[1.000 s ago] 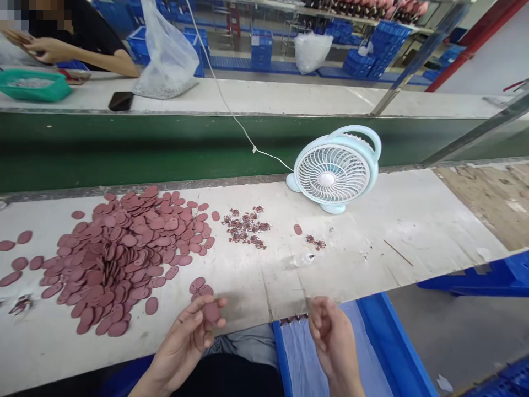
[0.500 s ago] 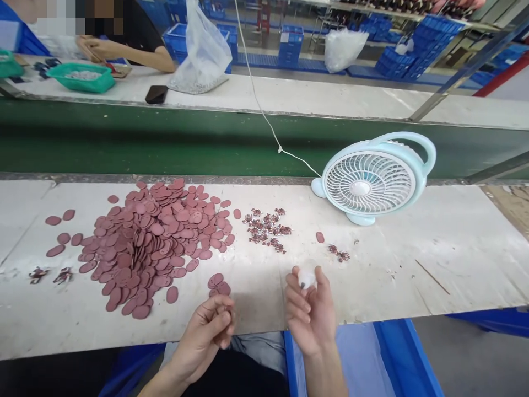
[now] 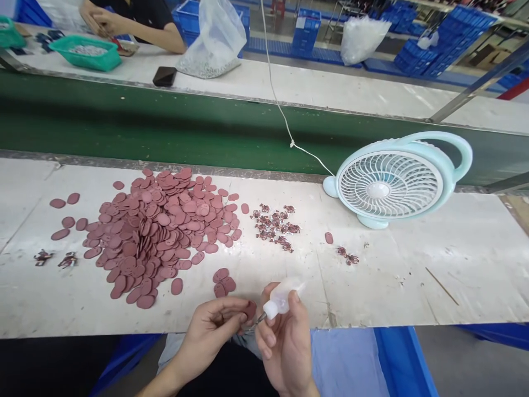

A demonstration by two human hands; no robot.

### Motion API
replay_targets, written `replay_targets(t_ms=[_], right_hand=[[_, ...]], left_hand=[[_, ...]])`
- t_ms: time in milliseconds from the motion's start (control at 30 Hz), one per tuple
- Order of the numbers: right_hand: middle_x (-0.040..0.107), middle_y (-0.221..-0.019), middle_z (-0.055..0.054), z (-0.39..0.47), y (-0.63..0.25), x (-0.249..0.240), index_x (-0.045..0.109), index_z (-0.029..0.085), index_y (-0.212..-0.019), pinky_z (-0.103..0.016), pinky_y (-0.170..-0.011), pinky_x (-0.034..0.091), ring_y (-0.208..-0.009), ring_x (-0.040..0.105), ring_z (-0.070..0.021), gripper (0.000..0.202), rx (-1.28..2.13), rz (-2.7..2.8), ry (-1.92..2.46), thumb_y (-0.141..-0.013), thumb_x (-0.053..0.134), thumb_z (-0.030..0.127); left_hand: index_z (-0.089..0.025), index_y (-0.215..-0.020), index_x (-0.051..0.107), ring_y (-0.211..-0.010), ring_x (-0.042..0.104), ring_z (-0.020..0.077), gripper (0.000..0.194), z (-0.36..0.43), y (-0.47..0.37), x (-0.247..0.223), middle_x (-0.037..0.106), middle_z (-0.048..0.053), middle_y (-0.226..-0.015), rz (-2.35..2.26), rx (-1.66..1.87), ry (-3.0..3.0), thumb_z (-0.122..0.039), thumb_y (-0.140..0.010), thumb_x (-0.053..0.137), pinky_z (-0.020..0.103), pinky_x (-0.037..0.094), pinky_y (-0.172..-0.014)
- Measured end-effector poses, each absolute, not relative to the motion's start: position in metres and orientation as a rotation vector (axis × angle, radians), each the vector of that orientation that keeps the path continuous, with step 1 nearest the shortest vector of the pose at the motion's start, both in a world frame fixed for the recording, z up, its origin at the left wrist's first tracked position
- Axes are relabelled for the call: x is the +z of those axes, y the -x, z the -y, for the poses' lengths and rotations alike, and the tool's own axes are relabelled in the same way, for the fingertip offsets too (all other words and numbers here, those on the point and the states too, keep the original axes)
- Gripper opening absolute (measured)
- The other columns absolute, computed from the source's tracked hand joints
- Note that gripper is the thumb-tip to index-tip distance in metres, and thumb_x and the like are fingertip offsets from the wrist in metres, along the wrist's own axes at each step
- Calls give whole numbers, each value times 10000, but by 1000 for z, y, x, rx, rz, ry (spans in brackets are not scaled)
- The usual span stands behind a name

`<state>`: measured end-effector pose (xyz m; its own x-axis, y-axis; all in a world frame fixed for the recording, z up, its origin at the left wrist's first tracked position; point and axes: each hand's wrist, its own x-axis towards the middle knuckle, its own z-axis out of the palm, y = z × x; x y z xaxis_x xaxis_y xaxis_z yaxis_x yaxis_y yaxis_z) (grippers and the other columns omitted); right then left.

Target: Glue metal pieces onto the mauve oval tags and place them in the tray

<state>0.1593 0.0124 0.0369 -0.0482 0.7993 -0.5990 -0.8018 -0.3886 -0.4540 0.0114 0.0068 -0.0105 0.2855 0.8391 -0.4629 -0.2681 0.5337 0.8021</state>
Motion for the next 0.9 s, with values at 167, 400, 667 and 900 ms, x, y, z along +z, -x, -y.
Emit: replay_targets(t_ms=[167,400,667,900], right_hand=[[547,-680,41,-7,-159,35,645,219,-994,-162,-337,353,-391,393,-44,386,1653,270,1007,-844,649,574],[545,-595,37,-3,-145,30,664,222,-975,-222,-447,437,-448,486,-92,350,1512,258,1048,-890,607,556],[534,-585,42,-4,-146,33,678,265,-1018,-252,-485,467,-458,481,-104,397,1503,116,1050,-884,569,623],[623,-705,-3,4,-164,34,639,250,-985,-263,-369,418,-449,541,-136,350,1232,557,1229,-839,677,566]], left_hand=[[-192,-946,772,-864,735,243,141,-14,-7,2,793,109,-929,-1016,774,-880,-266,-879,673,345,556,-808],[-210,-917,811,-731,677,219,175,-18,-14,17,726,91,-852,-785,806,-705,-305,-883,668,362,534,-751],[-179,-893,804,-778,688,203,143,-10,-23,6,759,72,-809,-754,806,-550,-293,-842,734,347,536,-808],[-205,-1046,774,-954,748,233,228,-6,-15,-2,770,120,-1150,-742,832,-207,-295,-838,749,226,574,-664]])
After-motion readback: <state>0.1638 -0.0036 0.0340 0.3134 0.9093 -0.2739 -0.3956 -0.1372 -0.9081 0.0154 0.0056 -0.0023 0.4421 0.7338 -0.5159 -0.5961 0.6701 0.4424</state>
